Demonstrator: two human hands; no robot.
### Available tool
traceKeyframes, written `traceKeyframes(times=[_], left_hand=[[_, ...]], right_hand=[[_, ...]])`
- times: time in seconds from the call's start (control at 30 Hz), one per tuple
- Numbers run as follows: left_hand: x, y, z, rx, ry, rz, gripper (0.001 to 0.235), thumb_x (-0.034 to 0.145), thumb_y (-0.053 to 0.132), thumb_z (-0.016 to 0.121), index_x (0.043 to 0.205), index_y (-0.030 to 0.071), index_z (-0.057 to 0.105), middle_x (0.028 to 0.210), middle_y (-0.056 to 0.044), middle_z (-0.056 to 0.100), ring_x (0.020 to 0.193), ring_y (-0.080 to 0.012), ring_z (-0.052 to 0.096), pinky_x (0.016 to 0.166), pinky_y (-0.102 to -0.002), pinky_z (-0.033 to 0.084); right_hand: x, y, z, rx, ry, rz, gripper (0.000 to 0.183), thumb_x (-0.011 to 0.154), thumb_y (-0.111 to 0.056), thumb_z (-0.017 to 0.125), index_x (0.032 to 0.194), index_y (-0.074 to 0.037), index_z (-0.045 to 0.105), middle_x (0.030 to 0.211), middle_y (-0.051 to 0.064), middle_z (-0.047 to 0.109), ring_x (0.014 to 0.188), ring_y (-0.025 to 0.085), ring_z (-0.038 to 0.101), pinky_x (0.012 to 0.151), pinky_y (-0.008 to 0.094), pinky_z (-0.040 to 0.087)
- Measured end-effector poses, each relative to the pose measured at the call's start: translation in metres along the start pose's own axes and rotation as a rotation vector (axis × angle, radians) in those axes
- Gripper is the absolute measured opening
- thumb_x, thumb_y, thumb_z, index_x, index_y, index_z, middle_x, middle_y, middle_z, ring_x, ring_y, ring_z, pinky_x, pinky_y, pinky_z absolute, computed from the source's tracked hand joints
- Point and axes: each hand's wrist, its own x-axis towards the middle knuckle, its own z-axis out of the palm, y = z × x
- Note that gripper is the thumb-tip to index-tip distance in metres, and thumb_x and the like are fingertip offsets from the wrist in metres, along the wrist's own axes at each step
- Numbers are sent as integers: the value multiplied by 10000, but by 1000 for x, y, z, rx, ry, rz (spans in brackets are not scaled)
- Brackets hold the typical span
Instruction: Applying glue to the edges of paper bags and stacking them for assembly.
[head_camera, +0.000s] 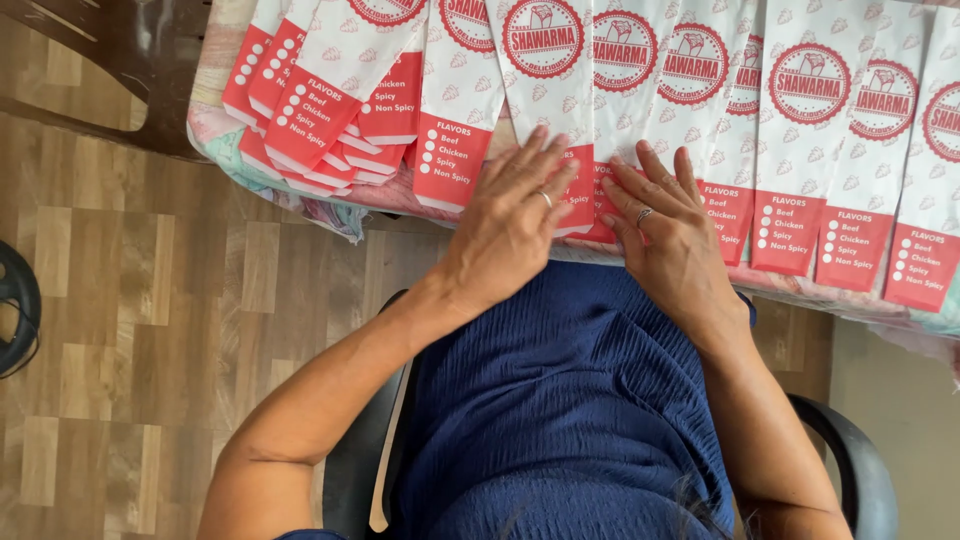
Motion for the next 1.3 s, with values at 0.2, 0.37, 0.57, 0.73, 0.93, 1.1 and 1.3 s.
traceKeyframes(times=[0.2, 0.37, 0.57, 0.73, 0.93, 1.1, 1.3], left_hand=[[-9, -7, 14, 114, -143, 34, 436, 1005, 111, 694, 1414, -13, 606, 1516, -174, 538, 1475, -352, 411, 1239, -467, 321], [-12, -24, -4, -32, -209, 57, 394, 1008, 81, 650, 1390, -15, 625, 1517, -172, 531, 1476, -335, 413, 1248, -457, 304], [-14, -34, -16, -135, -290, 78, 452, 1055, -28, 494, 1496, 69, 514, 1546, -224, 495, 1506, -380, 378, 1272, -494, 282], [-16, -31, -19, -118, -251, 70, 525, 1012, -101, 477, 1517, 44, 469, 1560, -201, 492, 1518, -384, 363, 1284, -504, 290], [-22, -36, -14, -152, -109, 79, 438, 1023, -174, 441, 1434, -53, 528, 1479, -245, 539, 1452, -429, 435, 1255, -517, 381], [-27, -33, -17, -165, 31, 128, 278, 1014, -111, 633, 1291, -99, 646, 1370, -262, 606, 1350, -455, 534, 1155, -548, 461], [-37, -35, -27, -297, 99, 81, 219, 884, 104, 839, 1080, 33, 771, 1207, -124, 730, 1219, -349, 668, 1058, -459, 520]], right_hand=[[-2, 3, -1, -40, -15, -14, 301, 1048, -32, 658, 1346, 3, 682, 1464, 195, 620, 1472, 461, 450, 1264, 655, 239], [1, -1, -4, -20, -9, -11, 339, 1034, -34, 693, 1371, -8, 668, 1447, 203, 632, 1462, 461, 465, 1265, 645, 248], [1, 12, 0, -63, 16, -14, 317, 1013, 3, 719, 1328, 36, 701, 1430, 206, 651, 1453, 455, 478, 1263, 631, 261], [4, 7, -7, -37, -10, -2, 288, 1034, -2, 671, 1315, 48, 704, 1424, 224, 647, 1455, 463, 469, 1272, 620, 246], [0, 3, -5, -42, -1, 10, 291, 1020, 2, 678, 1308, 29, 708, 1434, 194, 645, 1459, 472, 464, 1263, 640, 259], [7, -11, -2, 17, 118, 41, 263, 1010, 74, 678, 1269, 52, 718, 1489, 220, 575, 1426, 472, 507, 1252, 638, 333], [18, -42, 27, 206, 156, -152, 132, 908, -34, 790, 993, 59, 750, 1101, 179, 721, 1145, 445, 688, 1100, 592, 490]])
